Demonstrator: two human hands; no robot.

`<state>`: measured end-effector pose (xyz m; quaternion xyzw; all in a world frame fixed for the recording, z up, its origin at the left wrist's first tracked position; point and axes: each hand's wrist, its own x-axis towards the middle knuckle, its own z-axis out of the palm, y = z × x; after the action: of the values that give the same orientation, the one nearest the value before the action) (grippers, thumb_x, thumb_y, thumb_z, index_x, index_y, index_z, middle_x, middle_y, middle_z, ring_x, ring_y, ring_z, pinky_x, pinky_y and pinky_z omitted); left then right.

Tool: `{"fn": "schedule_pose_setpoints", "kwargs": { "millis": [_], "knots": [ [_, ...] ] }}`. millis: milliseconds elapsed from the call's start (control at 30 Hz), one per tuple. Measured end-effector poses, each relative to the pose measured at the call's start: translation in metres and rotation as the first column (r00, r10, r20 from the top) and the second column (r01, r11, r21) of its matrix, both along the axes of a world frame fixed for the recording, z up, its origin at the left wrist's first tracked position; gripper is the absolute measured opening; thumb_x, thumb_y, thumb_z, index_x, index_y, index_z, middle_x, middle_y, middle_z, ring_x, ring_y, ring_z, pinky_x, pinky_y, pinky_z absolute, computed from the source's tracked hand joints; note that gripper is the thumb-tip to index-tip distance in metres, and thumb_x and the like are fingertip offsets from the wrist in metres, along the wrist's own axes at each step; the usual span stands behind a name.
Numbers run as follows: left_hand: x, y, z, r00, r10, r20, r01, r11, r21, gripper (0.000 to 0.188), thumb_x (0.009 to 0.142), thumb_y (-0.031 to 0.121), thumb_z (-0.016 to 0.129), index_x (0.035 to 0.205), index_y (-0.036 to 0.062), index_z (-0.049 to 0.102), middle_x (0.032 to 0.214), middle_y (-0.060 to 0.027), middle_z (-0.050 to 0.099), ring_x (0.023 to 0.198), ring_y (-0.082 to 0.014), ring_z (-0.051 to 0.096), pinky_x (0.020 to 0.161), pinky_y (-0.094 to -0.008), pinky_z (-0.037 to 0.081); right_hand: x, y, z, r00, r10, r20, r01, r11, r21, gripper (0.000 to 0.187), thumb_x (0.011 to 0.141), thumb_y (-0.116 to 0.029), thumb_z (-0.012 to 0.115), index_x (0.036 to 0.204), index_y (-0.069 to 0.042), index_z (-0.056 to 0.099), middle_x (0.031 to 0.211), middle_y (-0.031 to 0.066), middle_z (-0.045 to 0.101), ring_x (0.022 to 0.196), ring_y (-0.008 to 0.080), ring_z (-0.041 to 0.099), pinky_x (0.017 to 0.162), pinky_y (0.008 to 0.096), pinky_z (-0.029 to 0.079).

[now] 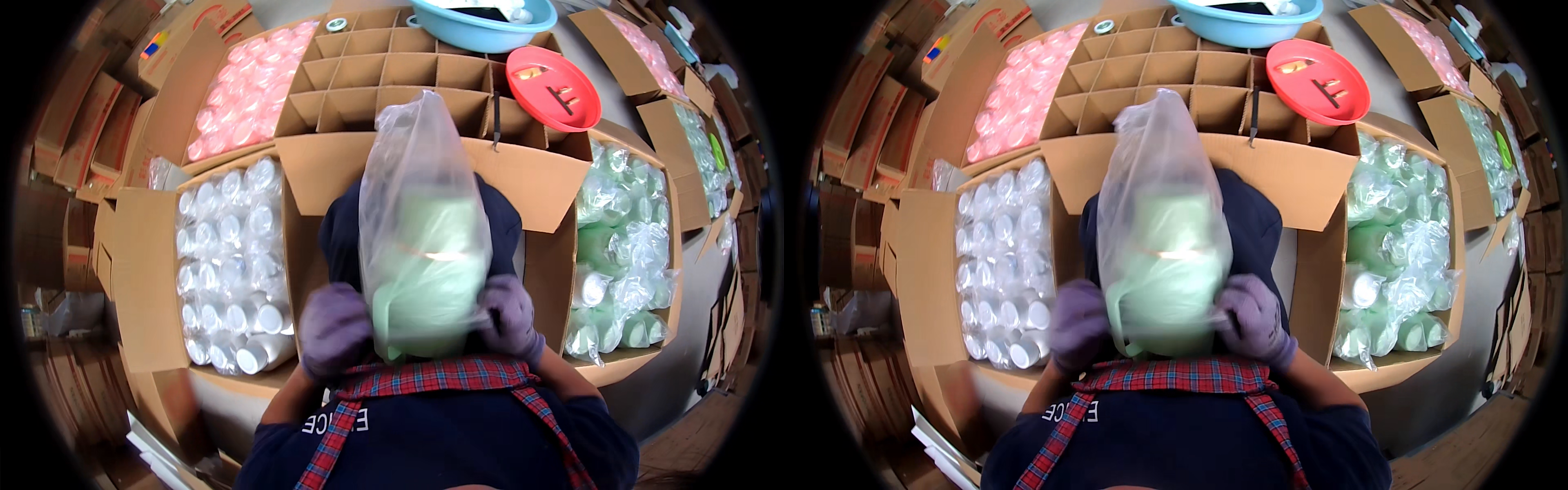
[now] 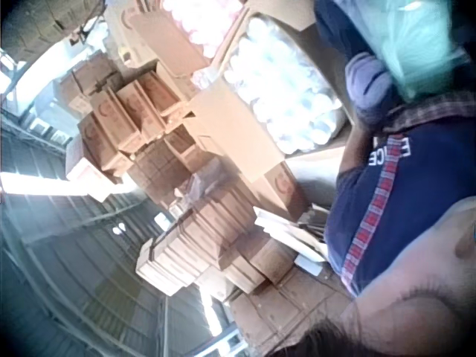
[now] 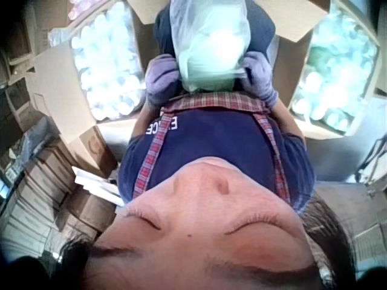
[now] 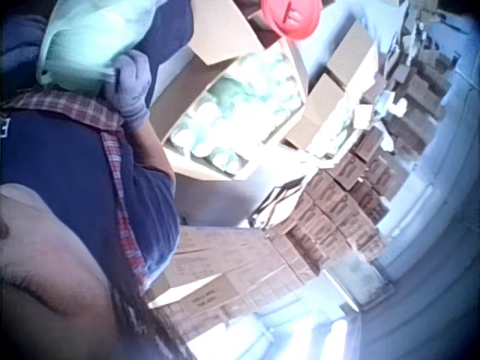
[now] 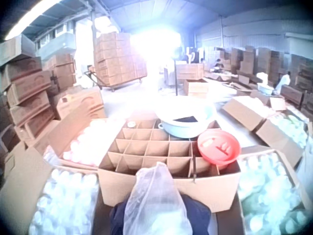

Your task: The person assembles thermos flasks by inserting stainless steel inner liners into colored plastic outer shells. They then screw on the lids, place the assembled units into plastic bags, and set them aside in a box.

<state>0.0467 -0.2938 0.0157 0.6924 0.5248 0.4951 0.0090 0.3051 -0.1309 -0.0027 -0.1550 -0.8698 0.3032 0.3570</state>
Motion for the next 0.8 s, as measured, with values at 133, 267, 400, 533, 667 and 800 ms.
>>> {"fn": "schedule_pose_setpoints", "kwargs": {
  "millis": [133, 267, 400, 533, 667, 800],
  "knots": [
    [0.013, -0.081, -0.042, 0.958, -0.285, 0.034, 0.251, 0.772, -0.583, 0.019, 0.076, 0.014, 0.073, 0.094, 0.0105, 0.071, 0.106, -0.0092, 0.068, 0.099, -0.031, 0.065, 0.088, -0.042, 0.052, 0.05, -0.033, -0.026, 0.848, 0.511, 0.143, -0.395, 0.788, -0.472, 0.02, 0.088, -0.019, 0.073, 0.101, -0.004, 0.066, 0.09, 0.0144, 0.065, 0.078, 0.0307, 0.065, 0.071, 0.0397, 0.054],
    [-0.029, -0.05, 0.028, 0.971, -0.237, 0.031, 0.217, 0.819, -0.532, 0.026, 0.081, 0.009, 0.073, 0.107, 0.0084, 0.07, 0.109, -0.012, 0.068, 0.106, -0.0336, 0.065, 0.09, -0.0425, 0.052, 0.037, -0.016, 0.012, 0.664, 0.693, 0.282, -0.448, 0.67, -0.592, 0.025, 0.093, -0.022, 0.068, 0.111, -0.004, 0.067, 0.1, 0.0156, 0.065, 0.093, 0.0336, 0.065, 0.082, 0.0412, 0.054],
    [-0.003, 0.028, 0.072, 0.976, 0.211, -0.059, -0.198, 0.734, -0.65, 0.04, 0.084, 0.033, 0.072, 0.104, -0.0013, 0.067, 0.096, -0.0131, 0.067, 0.083, -0.0281, 0.066, 0.07, -0.0389, 0.05, 0.034, -0.015, 0.013, 0.617, 0.742, 0.261, -0.485, 0.621, -0.616, 0.032, 0.093, -0.022, 0.066, 0.119, -0.004, 0.068, 0.105, 0.0167, 0.066, 0.102, 0.0345, 0.061, 0.09, 0.0422, 0.05],
    [-0.036, 0.02, 0.04, 0.984, 0.125, 0.128, 0.066, 0.413, -0.908, 0.044, 0.082, 0.039, 0.07, 0.1, -0.0012, 0.068, 0.084, -0.016, 0.068, 0.077, -0.0311, 0.067, 0.074, -0.0416, 0.052, 0.032, -0.028, 0.047, 0.588, 0.713, 0.383, -0.313, 0.636, -0.705, 0.034, 0.092, -0.02, 0.064, 0.12, -0.002, 0.069, 0.114, 0.0183, 0.067, 0.11, 0.0342, 0.06, 0.098, 0.041, 0.048],
    [-0.064, -0.12, -0.021, 0.904, 0.134, 0.405, 0.216, 0.675, -0.705, 0.051, 0.091, 0.021, 0.067, 0.139, 0.0079, 0.055, 0.137, -0.0138, 0.058, 0.123, -0.026, 0.056, 0.109, -0.0369, 0.044, 0.04, -0.036, 0.014, 0.731, 0.67, 0.127, -0.37, 0.546, -0.752, 0.037, 0.091, -0.014, 0.065, 0.125, 0.001, 0.066, 0.124, 0.0184, 0.067, 0.118, 0.0329, 0.06, 0.103, 0.0405, 0.047],
    [-0.071, -0.317, -0.066, 0.572, 0.591, 0.568, -0.07, 0.726, -0.684, 0.041, 0.097, 0.017, 0.061, 0.137, 0.0071, 0.056, 0.14, -0.0125, 0.056, 0.125, -0.0261, 0.055, 0.107, -0.0407, 0.045, 0.022, -0.033, 0.005, 0.786, 0.57, 0.241, -0.152, 0.555, -0.818, 0.037, 0.091, -0.009, 0.063, 0.127, 0.002, 0.063, 0.114, 0.0179, 0.069, 0.104, 0.0262, 0.068, 0.093, 0.0353, 0.053]
  ]
}}
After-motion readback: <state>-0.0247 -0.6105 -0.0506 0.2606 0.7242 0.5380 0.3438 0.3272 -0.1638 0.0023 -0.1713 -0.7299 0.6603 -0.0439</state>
